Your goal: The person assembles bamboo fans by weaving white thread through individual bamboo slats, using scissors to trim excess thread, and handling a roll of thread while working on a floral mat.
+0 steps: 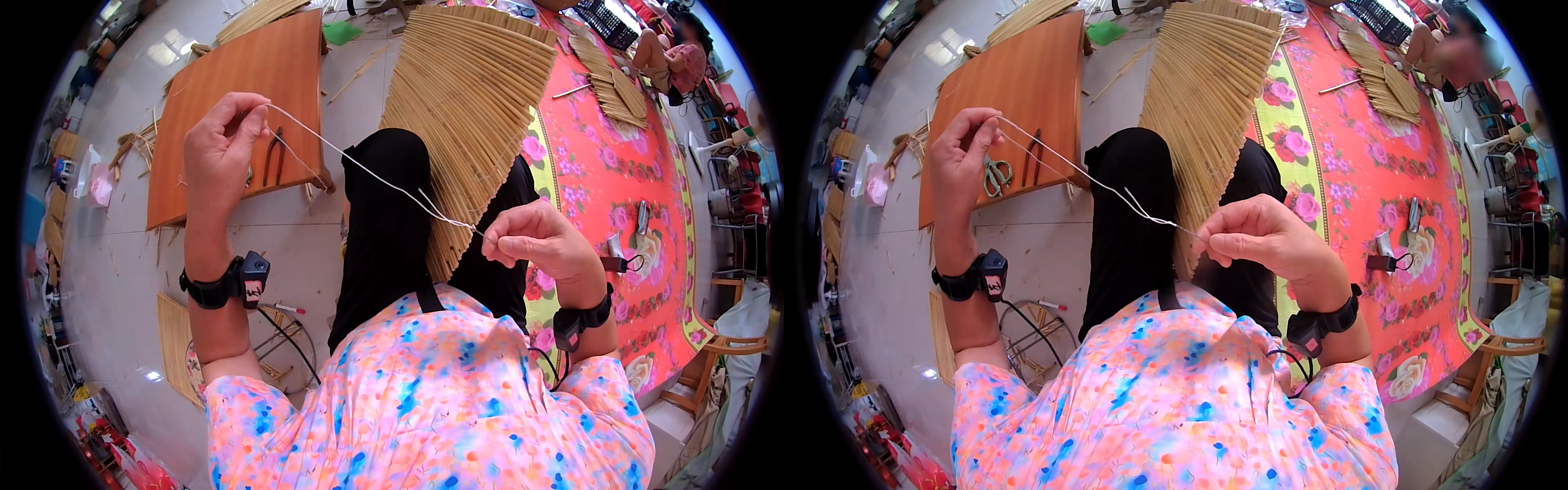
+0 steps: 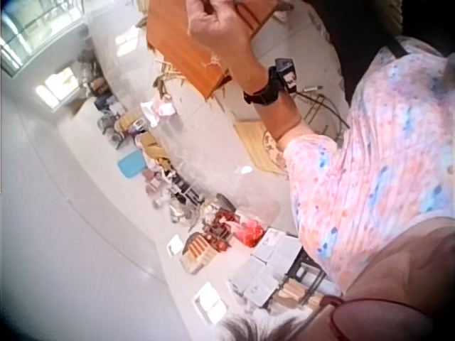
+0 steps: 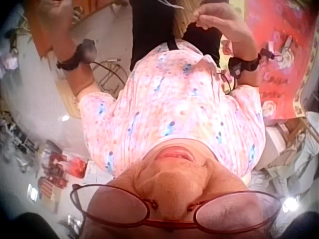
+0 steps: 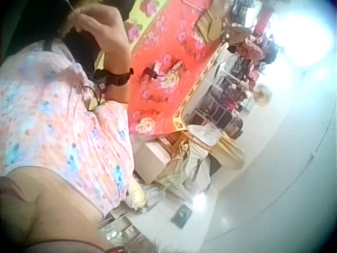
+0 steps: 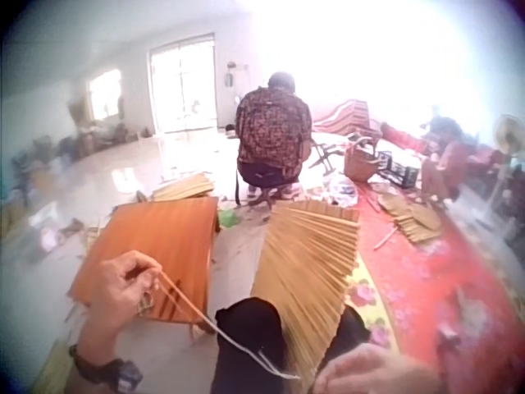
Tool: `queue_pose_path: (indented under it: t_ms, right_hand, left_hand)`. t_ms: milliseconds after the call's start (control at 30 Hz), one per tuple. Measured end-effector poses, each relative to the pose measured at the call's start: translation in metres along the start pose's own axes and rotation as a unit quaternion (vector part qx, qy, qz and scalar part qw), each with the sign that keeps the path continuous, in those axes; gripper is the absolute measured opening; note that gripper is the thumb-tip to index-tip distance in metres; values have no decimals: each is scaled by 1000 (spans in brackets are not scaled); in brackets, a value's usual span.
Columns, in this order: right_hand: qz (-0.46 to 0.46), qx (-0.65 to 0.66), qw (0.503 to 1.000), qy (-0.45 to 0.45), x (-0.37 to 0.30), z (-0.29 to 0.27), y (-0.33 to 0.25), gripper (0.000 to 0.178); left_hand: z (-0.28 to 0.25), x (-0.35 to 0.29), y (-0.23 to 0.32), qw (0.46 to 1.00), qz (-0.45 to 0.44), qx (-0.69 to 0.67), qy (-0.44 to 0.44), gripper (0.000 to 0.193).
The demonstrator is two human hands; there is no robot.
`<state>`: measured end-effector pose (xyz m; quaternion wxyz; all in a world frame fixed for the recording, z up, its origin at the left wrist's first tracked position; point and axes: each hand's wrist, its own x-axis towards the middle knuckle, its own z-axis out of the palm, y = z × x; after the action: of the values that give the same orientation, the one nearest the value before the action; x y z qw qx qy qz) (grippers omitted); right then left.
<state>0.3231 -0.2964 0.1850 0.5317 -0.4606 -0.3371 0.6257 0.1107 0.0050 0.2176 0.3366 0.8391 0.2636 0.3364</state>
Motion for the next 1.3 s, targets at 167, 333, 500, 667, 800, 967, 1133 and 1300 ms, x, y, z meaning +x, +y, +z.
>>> queue_pose_path:
  t_ms: [167,333,500,667,800,967,1133,1300]
  right_hand:
    - [-2,-9,1000,25,0,1,0,19]
    - [-2,-62,996,56,9,11,-5,18]
    - [-5,-124,990,65,21,33,-22,17]
    - [6,-177,982,65,8,30,-29,24]
    - [-70,-88,993,41,9,19,-16,38]
    - [-145,58,987,35,38,40,-20,52]
    - [-150,220,963,-43,71,53,-9,52]
    - [-100,136,985,-24,79,66,4,48]
  left_hand:
    - [15,-7,25,995,79,45,48,18]
    - [26,-28,61,979,186,-23,-74,21]
    - [55,-47,82,911,372,49,-173,21]
    - [69,-56,78,901,390,35,-187,14]
    - [69,-54,71,910,378,47,-167,12]
    - [64,-38,61,961,176,-160,-138,9]
    - [78,-32,54,878,-8,-459,-135,15]
    - [80,-32,55,836,-96,-529,-112,14]
